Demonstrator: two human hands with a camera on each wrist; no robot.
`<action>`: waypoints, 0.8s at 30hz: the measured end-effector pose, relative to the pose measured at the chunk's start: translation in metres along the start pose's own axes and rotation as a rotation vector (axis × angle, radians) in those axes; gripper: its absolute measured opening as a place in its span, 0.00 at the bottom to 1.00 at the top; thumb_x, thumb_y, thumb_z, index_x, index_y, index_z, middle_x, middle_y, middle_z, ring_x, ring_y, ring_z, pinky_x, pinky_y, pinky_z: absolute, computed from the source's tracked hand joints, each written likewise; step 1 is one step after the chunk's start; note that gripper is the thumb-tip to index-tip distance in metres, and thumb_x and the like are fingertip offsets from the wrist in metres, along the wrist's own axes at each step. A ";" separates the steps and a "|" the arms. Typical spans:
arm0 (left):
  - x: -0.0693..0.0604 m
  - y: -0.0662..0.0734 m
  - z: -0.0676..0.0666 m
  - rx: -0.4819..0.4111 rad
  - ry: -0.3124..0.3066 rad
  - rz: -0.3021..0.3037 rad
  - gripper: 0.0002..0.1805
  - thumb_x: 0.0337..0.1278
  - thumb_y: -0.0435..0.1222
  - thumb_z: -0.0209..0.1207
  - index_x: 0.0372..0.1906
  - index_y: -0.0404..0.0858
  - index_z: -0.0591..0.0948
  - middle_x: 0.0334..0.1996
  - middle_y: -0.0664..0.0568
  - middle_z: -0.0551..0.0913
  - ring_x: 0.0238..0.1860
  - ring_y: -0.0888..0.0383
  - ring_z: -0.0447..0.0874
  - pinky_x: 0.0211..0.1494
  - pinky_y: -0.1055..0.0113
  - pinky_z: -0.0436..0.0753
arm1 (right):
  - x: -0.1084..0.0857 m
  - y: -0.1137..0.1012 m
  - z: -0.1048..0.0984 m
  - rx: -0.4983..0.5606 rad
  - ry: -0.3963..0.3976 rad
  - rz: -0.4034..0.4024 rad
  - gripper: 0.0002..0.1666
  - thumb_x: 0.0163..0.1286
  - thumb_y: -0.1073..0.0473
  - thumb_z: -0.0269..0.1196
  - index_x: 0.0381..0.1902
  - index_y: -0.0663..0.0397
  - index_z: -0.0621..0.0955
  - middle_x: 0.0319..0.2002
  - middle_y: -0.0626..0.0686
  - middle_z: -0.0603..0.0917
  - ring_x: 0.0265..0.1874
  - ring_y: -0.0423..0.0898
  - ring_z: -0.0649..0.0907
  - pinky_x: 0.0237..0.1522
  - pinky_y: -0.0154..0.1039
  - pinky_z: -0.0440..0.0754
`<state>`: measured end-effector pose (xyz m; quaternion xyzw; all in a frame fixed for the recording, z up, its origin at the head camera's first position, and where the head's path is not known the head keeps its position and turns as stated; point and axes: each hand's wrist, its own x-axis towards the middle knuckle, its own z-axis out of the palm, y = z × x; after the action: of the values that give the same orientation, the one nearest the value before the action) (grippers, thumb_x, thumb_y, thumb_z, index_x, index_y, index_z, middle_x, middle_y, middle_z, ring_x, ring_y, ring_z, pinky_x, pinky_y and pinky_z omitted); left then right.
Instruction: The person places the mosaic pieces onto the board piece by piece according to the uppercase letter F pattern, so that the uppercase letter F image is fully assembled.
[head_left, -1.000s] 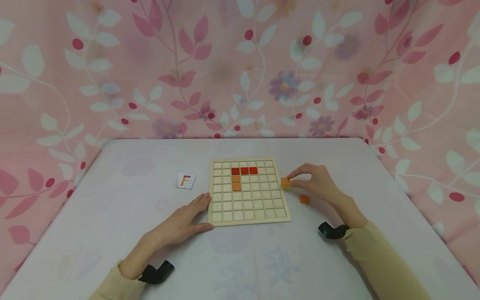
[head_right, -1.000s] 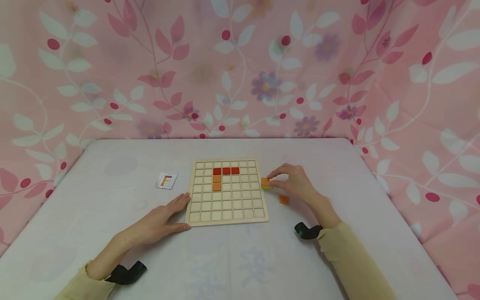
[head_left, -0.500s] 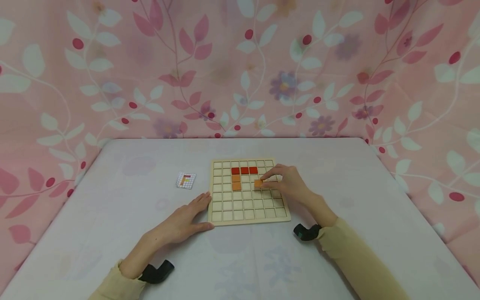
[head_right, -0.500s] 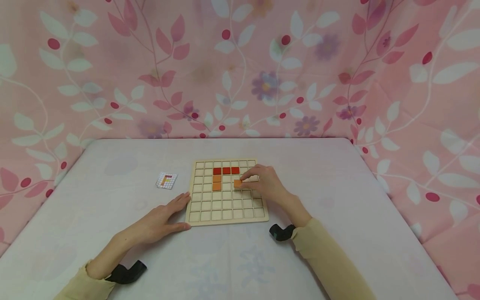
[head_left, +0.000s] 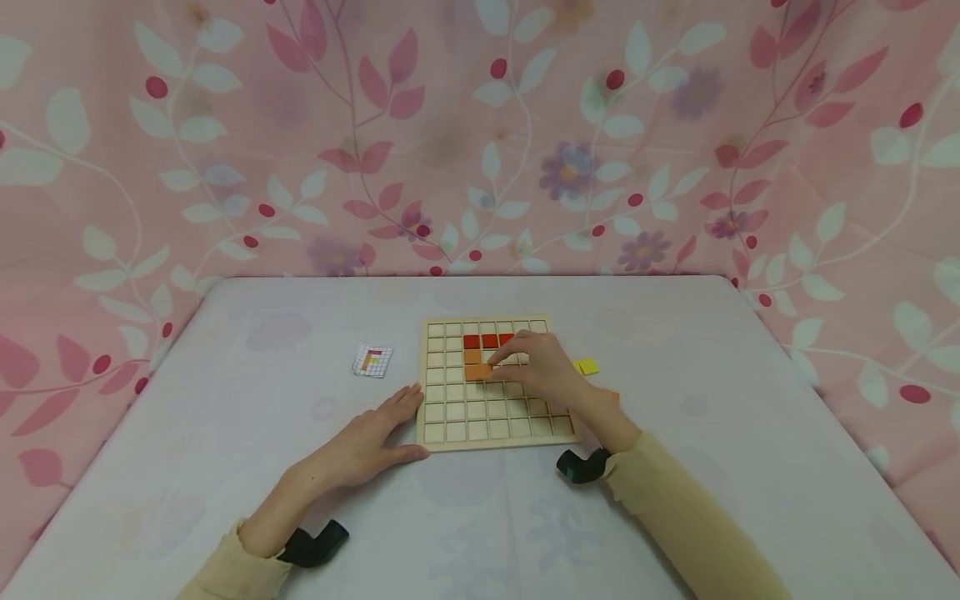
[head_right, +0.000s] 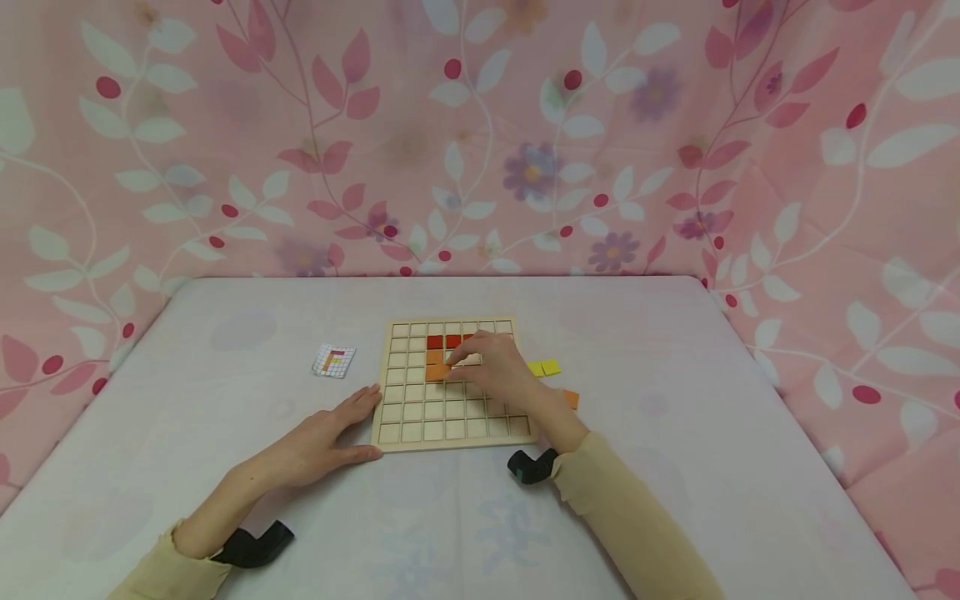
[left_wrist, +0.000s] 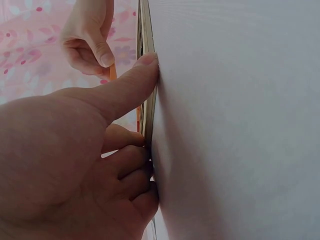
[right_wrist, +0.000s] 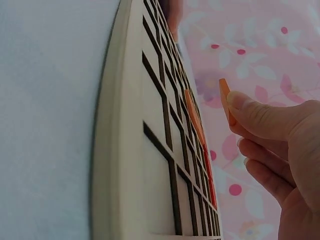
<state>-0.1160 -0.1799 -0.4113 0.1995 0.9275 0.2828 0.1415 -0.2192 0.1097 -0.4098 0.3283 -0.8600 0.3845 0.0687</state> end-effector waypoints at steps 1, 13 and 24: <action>0.000 0.000 0.000 0.002 0.000 0.004 0.46 0.63 0.50 0.64 0.77 0.34 0.59 0.79 0.45 0.54 0.80 0.44 0.48 0.73 0.35 0.58 | -0.001 0.000 0.002 0.006 -0.003 0.000 0.11 0.52 0.59 0.78 0.34 0.53 0.90 0.32 0.49 0.89 0.38 0.50 0.85 0.42 0.48 0.82; 0.000 -0.001 0.000 0.006 0.006 0.001 0.46 0.63 0.51 0.64 0.77 0.34 0.59 0.79 0.45 0.54 0.80 0.44 0.49 0.73 0.36 0.58 | -0.005 0.001 0.018 -0.019 -0.068 -0.001 0.10 0.55 0.53 0.78 0.35 0.48 0.91 0.35 0.42 0.90 0.40 0.41 0.84 0.45 0.39 0.80; 0.000 -0.002 0.000 0.006 0.007 -0.001 0.46 0.63 0.51 0.64 0.77 0.35 0.59 0.79 0.45 0.54 0.80 0.44 0.49 0.73 0.35 0.58 | -0.007 0.003 0.022 -0.047 -0.082 -0.040 0.11 0.55 0.55 0.78 0.36 0.49 0.91 0.34 0.41 0.90 0.40 0.40 0.83 0.46 0.38 0.80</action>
<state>-0.1167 -0.1808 -0.4125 0.1986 0.9289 0.2808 0.1376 -0.2130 0.0995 -0.4291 0.3592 -0.8642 0.3490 0.0484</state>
